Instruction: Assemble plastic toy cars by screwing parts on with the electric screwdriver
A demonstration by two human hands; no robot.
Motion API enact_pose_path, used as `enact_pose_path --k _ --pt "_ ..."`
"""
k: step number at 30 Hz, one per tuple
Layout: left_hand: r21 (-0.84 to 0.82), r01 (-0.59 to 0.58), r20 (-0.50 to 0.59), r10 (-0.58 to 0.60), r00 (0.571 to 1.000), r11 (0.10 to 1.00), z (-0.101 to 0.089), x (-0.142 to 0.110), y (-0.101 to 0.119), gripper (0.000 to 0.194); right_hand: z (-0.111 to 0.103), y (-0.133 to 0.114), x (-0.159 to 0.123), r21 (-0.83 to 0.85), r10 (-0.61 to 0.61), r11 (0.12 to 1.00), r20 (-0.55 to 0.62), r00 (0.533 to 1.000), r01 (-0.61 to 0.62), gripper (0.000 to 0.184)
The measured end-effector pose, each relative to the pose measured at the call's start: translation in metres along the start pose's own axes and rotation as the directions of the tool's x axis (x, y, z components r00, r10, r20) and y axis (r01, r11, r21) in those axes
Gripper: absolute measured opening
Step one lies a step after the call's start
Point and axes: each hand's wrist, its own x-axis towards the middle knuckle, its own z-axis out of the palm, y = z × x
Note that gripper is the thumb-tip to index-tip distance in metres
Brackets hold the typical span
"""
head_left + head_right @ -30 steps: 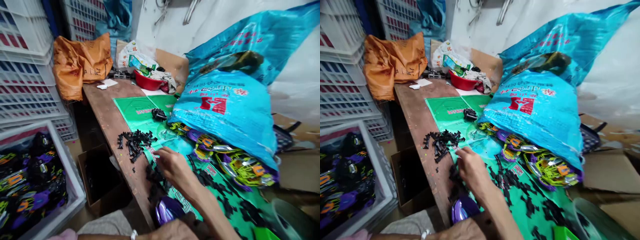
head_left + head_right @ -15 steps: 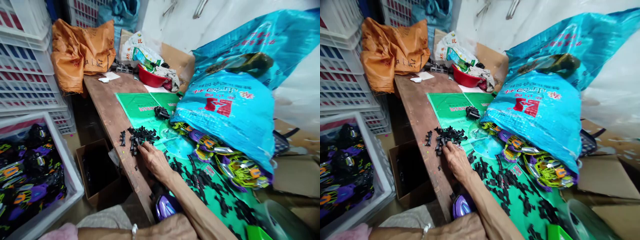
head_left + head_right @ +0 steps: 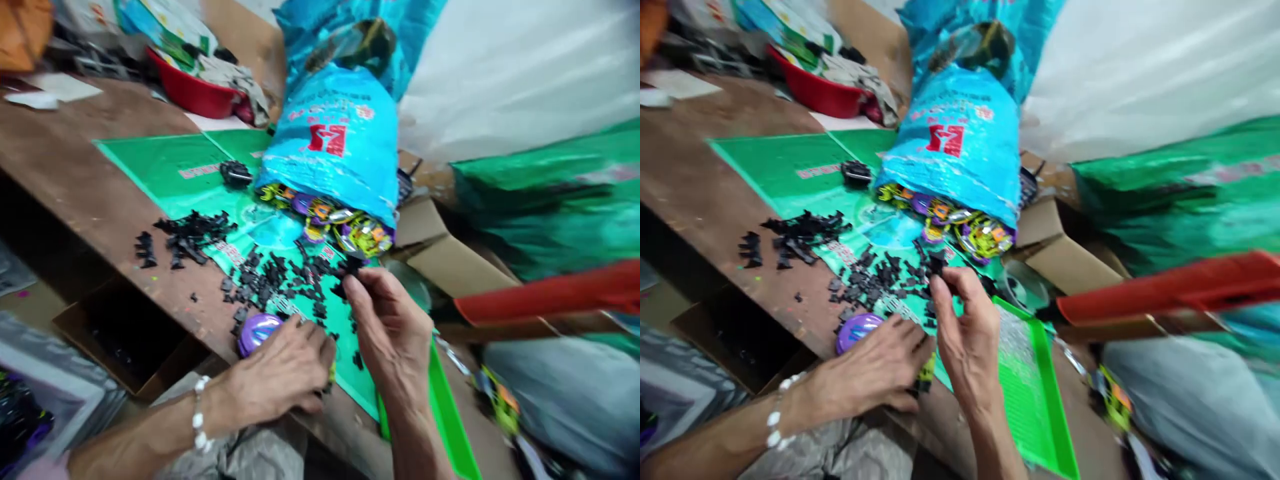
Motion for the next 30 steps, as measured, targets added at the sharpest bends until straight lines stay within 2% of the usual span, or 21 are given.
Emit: enact_pose_path --k 1,2,4,6,8,10,13,19,24,30 --pt "0.004 0.001 -0.006 -0.001 1.0 1.0 0.0 0.002 0.001 0.077 -0.016 0.007 -0.012 0.055 0.163 0.986 -0.063 0.985 -0.159 0.017" --pt "0.007 0.007 0.017 -0.008 1.0 1.0 0.0 0.004 0.002 0.077 -0.029 0.015 -0.025 0.131 0.303 0.949 -0.116 0.946 -0.287 0.021" --pt "0.005 -0.02 0.061 0.02 0.998 1.0 0.0 0.008 0.005 0.076 -0.047 0.029 -0.05 0.304 0.506 0.843 -0.166 0.846 -0.444 0.029" --pt "0.016 -0.053 0.084 0.051 0.995 0.998 0.005 0.011 0.008 0.075 -0.055 0.038 -0.073 0.443 0.649 0.709 -0.106 0.753 -0.549 0.034" --pt "0.033 -0.072 0.098 0.068 0.993 0.997 0.014 0.011 0.008 0.074 -0.054 0.043 -0.091 0.494 0.733 0.587 0.01 0.68 -0.641 0.038" --pt "0.036 -0.098 0.12 0.093 0.988 0.994 0.024 0.009 0.006 0.071 -0.048 0.044 -0.103 0.48 0.76 0.522 0.114 0.64 -0.705 0.04" --pt "0.053 -0.14 0.173 0.129 0.976 0.989 0.029 0.009 0.003 0.069 -0.037 0.046 -0.11 0.48 0.758 0.482 0.192 0.624 -0.733 0.04" --pt "0.151 -0.178 0.282 0.13 0.951 0.972 0.011 0.024 0.01 0.072 -0.031 0.056 -0.112 0.516 0.753 0.407 0.277 0.597 -0.753 0.041" --pt "0.183 -0.196 0.265 0.144 0.954 0.963 0.007 0.032 0.011 0.081 -0.033 0.062 -0.119 0.596 0.775 0.279 0.323 0.543 -0.753 0.04" --pt "0.148 -0.212 0.273 0.166 0.948 0.966 0.009 0.034 0.008 0.075 -0.036 0.062 -0.118 0.567 0.772 0.232 0.386 0.505 -0.79 0.039"
